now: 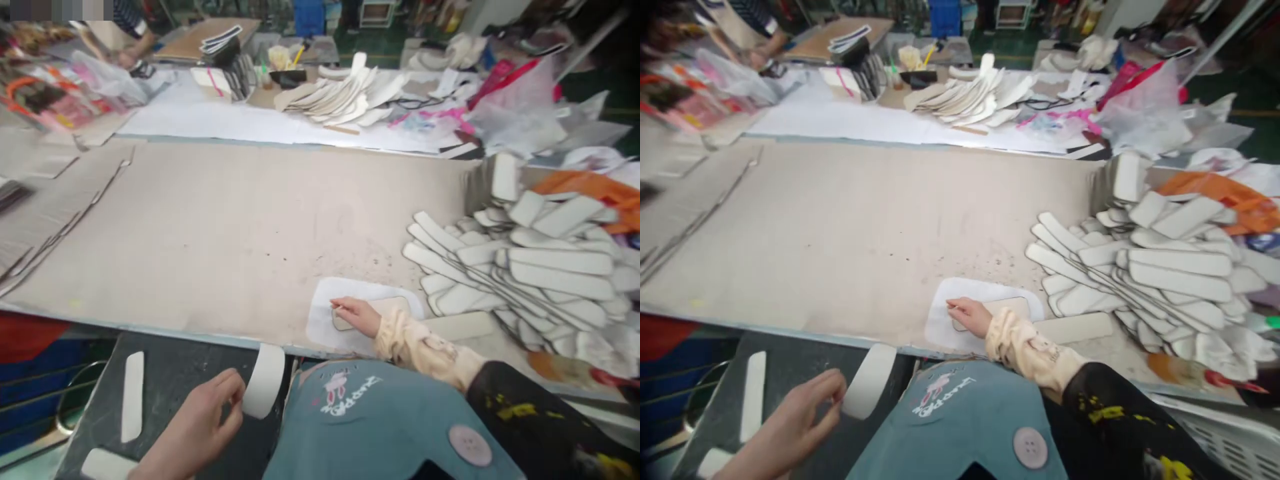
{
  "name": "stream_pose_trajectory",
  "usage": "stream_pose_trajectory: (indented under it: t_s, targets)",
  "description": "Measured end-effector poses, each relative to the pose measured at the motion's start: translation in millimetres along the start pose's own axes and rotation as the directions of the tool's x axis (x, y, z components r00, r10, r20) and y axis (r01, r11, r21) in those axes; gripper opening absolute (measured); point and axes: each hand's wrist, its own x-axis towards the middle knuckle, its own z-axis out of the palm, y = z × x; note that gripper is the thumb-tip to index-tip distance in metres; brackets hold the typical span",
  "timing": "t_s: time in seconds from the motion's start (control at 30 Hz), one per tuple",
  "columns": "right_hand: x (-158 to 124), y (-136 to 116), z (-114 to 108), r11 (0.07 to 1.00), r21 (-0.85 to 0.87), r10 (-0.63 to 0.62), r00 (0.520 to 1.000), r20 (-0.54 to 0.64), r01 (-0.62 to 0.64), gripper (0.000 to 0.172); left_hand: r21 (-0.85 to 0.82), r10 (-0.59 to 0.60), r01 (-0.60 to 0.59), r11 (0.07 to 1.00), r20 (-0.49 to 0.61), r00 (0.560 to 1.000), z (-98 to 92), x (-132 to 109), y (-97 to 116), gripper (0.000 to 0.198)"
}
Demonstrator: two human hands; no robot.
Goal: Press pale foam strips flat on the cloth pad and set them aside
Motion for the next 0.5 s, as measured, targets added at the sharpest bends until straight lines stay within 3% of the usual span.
stream_pose_trajectory:
  t_s: [0.13,0.27,0.4,0.5]
  targets:
    - [6.7,7.0,-15.2,0.946,0.264,0.192,0.981,0.016,-0.189,0.044,0.105,0.171,-0.188,0.976,0.156,0.973,-19.5,60.8,61.9,0.009]
    - [0.1,20.5,-44.5,0.831,0.46,0.333,0.942,0.038,-0.312,0.045,0.159,0.273,-0.323,0.933,0.271,0.923,-26.5,103.8,120.7,0.012]
    - [-17.1,31.2,-70.4,0.68,0.669,0.342,0.937,0.07,-0.299,0.045,0.175,0.345,-0.436,0.883,0.389,0.854,-30.3,131.1,164.7,0.016]
    - [-31.4,44.2,-84.8,0.643,0.724,0.339,0.941,0.024,-0.25,0.039,0.174,0.366,-0.48,0.86,0.446,0.817,-29.2,148.8,180.2,0.014]
